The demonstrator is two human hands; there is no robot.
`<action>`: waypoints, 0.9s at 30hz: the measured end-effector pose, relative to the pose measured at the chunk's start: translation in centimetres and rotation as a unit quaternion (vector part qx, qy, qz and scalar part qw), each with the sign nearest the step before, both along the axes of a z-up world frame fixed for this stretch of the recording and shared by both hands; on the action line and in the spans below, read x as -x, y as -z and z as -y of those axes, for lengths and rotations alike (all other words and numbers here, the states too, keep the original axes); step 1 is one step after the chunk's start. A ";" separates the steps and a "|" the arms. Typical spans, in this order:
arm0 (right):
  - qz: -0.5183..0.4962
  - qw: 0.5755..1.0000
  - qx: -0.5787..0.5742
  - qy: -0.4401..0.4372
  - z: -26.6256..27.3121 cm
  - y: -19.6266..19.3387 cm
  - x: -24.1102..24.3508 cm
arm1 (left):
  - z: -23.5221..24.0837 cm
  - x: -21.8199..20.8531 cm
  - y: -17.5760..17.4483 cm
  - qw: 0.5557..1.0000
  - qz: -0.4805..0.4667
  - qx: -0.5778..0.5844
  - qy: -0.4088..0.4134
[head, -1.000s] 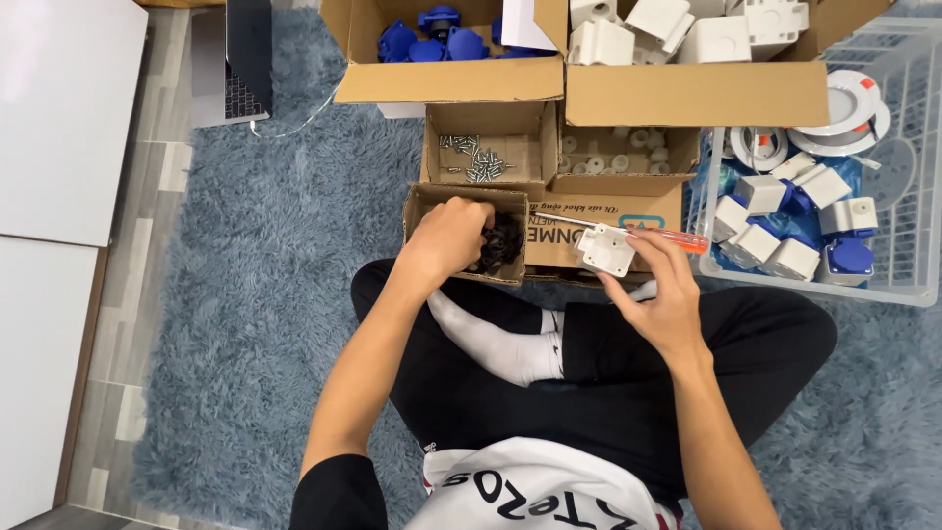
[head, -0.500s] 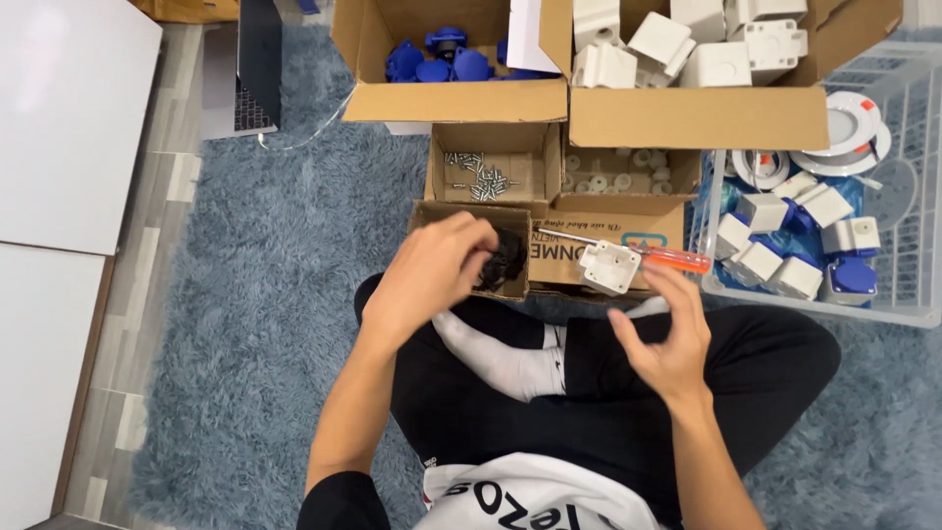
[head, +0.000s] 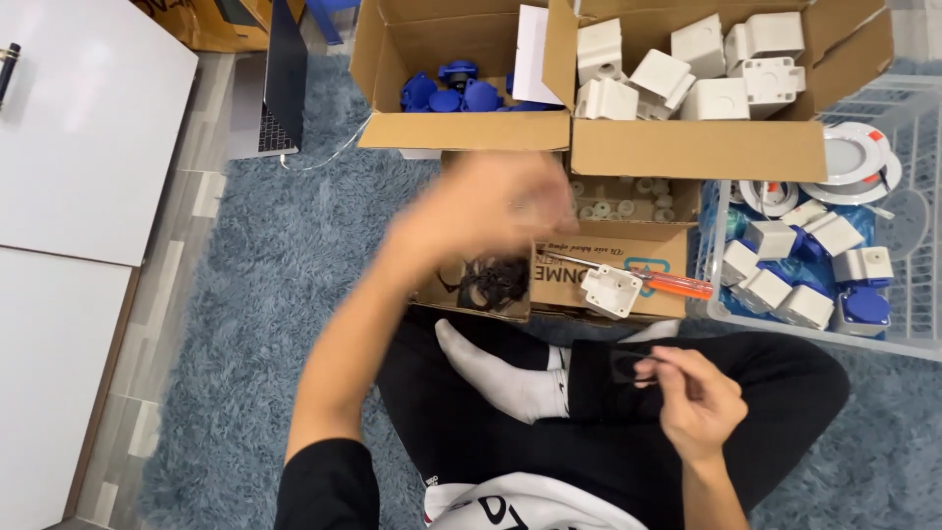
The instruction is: The person sits on the floor and assembles electrical components. They pick up a blue plastic part and a white plastic housing, fit them together, and then use a screwdriver to tighten screws into the blue part to secure the assembly.
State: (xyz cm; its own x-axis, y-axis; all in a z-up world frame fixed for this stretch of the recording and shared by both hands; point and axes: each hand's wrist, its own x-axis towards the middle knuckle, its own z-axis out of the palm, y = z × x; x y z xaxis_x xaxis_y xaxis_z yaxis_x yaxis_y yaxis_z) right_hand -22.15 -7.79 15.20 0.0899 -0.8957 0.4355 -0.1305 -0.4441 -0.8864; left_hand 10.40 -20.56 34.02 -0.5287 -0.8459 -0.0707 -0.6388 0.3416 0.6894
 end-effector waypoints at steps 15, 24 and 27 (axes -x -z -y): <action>0.036 0.986 -0.131 0.101 -1.9 3.4 6.7 | 23.5 -11.1 15.8 0.859 0.396 -0.090 -0.310; -0.020 0.998 0.003 0.055 3.5 0.6 2.9 | 23.4 -13.8 18.5 0.917 0.252 0.019 -0.308; -0.171 0.975 0.122 0.067 6.7 1.3 3.6 | 23.0 -15.1 18.2 0.919 0.258 0.087 -0.286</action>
